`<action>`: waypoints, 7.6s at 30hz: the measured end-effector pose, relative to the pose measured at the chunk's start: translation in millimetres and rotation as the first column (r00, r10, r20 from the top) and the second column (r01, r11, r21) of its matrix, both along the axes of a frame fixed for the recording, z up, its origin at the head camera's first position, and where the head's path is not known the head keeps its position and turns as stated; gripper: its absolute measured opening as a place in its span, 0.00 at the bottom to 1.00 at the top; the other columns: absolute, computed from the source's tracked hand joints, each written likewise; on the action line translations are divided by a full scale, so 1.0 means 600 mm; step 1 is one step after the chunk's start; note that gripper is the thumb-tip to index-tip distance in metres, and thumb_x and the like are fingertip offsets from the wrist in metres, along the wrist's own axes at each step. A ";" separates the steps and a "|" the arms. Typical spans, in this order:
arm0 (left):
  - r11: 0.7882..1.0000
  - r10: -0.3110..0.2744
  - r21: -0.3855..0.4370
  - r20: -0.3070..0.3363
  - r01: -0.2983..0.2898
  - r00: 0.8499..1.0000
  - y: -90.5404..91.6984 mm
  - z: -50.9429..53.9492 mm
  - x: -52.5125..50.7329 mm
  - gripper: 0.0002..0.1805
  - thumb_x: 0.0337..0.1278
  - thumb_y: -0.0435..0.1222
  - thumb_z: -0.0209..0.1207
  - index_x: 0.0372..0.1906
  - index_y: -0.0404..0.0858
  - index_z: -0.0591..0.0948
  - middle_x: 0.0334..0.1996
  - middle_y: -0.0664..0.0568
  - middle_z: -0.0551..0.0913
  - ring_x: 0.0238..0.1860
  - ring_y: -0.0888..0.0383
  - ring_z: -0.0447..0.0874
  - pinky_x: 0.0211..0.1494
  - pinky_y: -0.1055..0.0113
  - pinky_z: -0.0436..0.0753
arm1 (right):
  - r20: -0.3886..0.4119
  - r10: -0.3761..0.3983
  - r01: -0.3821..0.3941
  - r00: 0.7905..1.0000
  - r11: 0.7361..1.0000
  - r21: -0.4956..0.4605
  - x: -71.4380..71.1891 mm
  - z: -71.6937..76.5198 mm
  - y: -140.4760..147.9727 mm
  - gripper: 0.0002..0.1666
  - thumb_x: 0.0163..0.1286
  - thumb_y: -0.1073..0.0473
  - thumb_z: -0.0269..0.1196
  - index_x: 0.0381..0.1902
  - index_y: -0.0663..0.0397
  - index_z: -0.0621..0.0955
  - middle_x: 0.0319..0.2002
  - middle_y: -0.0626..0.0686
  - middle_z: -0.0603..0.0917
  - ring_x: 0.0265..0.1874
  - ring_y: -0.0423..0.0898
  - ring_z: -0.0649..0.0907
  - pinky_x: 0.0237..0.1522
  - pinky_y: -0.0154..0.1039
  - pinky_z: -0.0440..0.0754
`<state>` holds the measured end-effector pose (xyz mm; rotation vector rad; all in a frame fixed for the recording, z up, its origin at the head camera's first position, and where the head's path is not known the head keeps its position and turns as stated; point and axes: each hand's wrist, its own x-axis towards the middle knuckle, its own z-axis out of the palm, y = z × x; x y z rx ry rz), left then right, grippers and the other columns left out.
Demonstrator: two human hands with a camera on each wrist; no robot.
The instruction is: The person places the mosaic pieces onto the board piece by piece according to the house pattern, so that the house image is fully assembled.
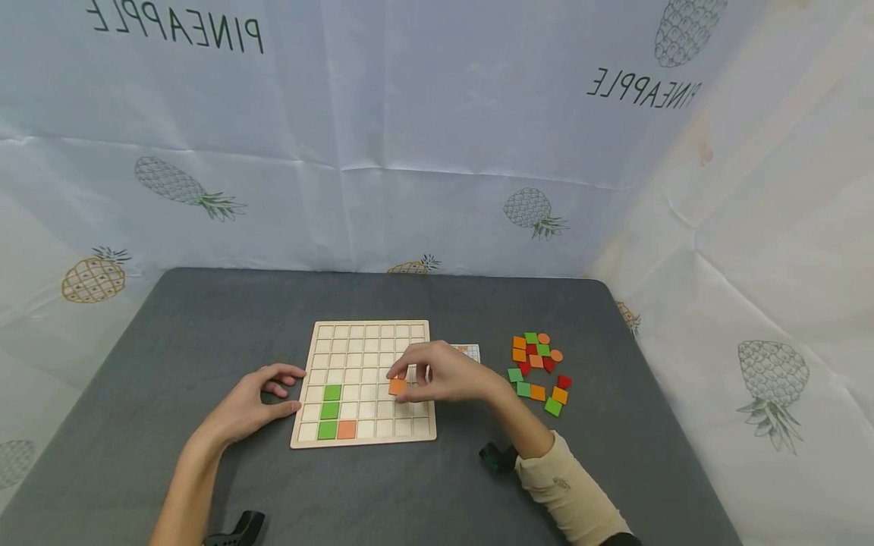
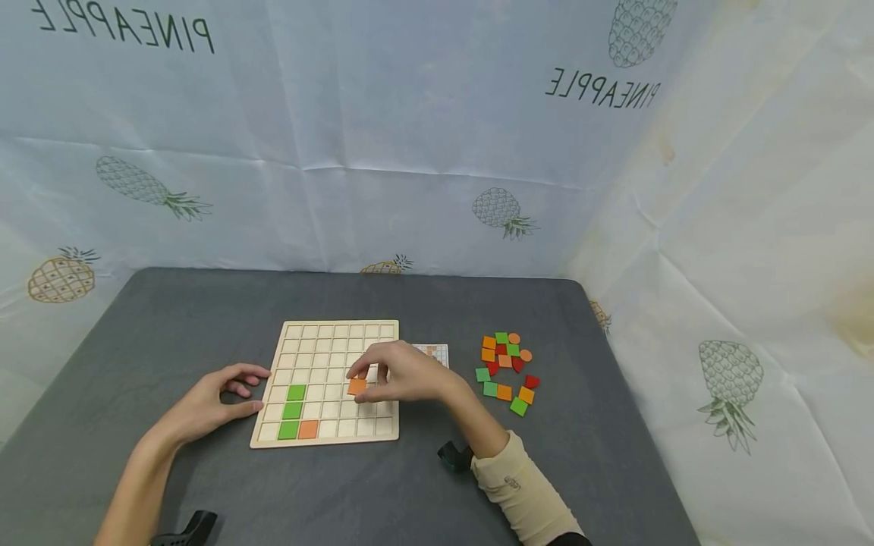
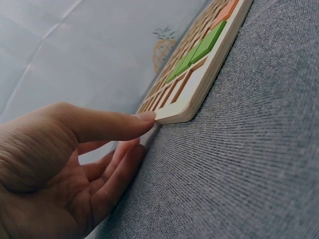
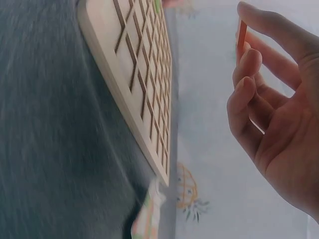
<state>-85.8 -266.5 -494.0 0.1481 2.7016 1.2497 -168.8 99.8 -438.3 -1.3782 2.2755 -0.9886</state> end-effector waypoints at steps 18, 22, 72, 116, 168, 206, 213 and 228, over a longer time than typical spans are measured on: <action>1.000 0.000 -0.004 -0.002 0.000 1.000 0.002 0.004 0.000 0.30 0.60 0.35 0.77 0.65 0.33 0.82 0.53 0.42 0.84 0.46 0.58 0.79 0.46 0.68 0.79 | 0.052 0.112 -0.119 0.992 0.982 0.149 0.023 -0.046 -0.077 0.19 0.68 0.51 0.79 0.55 0.47 0.91 0.44 0.47 0.89 0.23 0.28 0.77 0.33 0.23 0.76; 1.000 -0.004 0.002 -0.009 0.004 1.000 0.001 0.003 0.000 0.29 0.60 0.35 0.78 0.65 0.34 0.82 0.53 0.42 0.84 0.46 0.60 0.79 0.46 0.68 0.79 | 0.039 0.131 -0.136 0.991 0.972 0.192 0.026 -0.055 -0.086 0.18 0.69 0.51 0.79 0.54 0.46 0.90 0.44 0.46 0.90 0.25 0.26 0.77 0.36 0.21 0.75; 1.000 0.009 0.023 0.018 -0.010 1.000 0.000 -0.001 0.002 0.29 0.60 0.35 0.77 0.65 0.36 0.82 0.54 0.43 0.84 0.46 0.61 0.79 0.48 0.69 0.79 | 0.224 -0.122 0.106 0.967 0.991 0.082 -0.034 -0.003 0.069 0.19 0.75 0.56 0.73 0.60 0.57 0.88 0.53 0.57 0.91 0.38 0.43 0.89 0.40 0.36 0.86; 1.000 0.000 0.017 0.010 0.000 1.000 0.000 0.000 0.003 0.29 0.63 0.36 0.76 0.66 0.36 0.82 0.55 0.43 0.83 0.46 0.61 0.79 0.47 0.68 0.79 | 0.193 -0.563 0.554 0.803 0.826 0.102 -0.111 -0.061 0.359 0.20 0.79 0.62 0.67 0.65 0.63 0.84 0.57 0.70 0.87 0.13 0.40 0.69 0.24 0.38 0.75; 1.000 0.000 0.017 0.004 0.000 1.000 -0.002 -0.005 0.001 0.29 0.62 0.35 0.77 0.66 0.35 0.82 0.55 0.43 0.83 0.46 0.61 0.78 0.46 0.68 0.79 | 0.047 -0.660 0.650 0.750 0.748 0.134 -0.135 -0.093 0.369 0.19 0.74 0.54 0.74 0.56 0.59 0.89 0.48 0.62 0.89 0.15 0.41 0.74 0.22 0.37 0.76; 1.000 -0.002 0.022 -0.012 0.002 1.000 0.002 -0.005 0.005 0.29 0.60 0.35 0.77 0.65 0.34 0.82 0.53 0.43 0.84 0.45 0.61 0.79 0.46 0.67 0.79 | 0.007 -0.379 0.375 0.925 0.913 -0.162 -0.063 0.007 0.158 0.16 0.71 0.59 0.76 0.55 0.49 0.90 0.49 0.55 0.88 0.24 0.39 0.80 0.30 0.38 0.80; 1.000 0.006 0.012 -0.001 -0.006 1.000 0.003 -0.004 0.003 0.29 0.60 0.34 0.77 0.65 0.34 0.82 0.54 0.42 0.84 0.46 0.60 0.78 0.46 0.67 0.78 | -0.041 -0.312 0.304 0.949 0.943 -0.133 -0.052 0.005 0.108 0.16 0.70 0.58 0.77 0.54 0.50 0.90 0.46 0.52 0.89 0.24 0.36 0.80 0.31 0.39 0.82; 1.000 -0.001 0.008 -0.006 0.001 1.000 -0.001 0.003 0.002 0.29 0.61 0.35 0.77 0.66 0.34 0.82 0.54 0.42 0.83 0.46 0.59 0.79 0.46 0.67 0.79 | -0.079 -0.151 0.154 0.985 0.988 0.025 -0.029 -0.032 0.006 0.16 0.70 0.50 0.77 0.53 0.46 0.91 0.47 0.48 0.90 0.25 0.32 0.78 0.31 0.28 0.77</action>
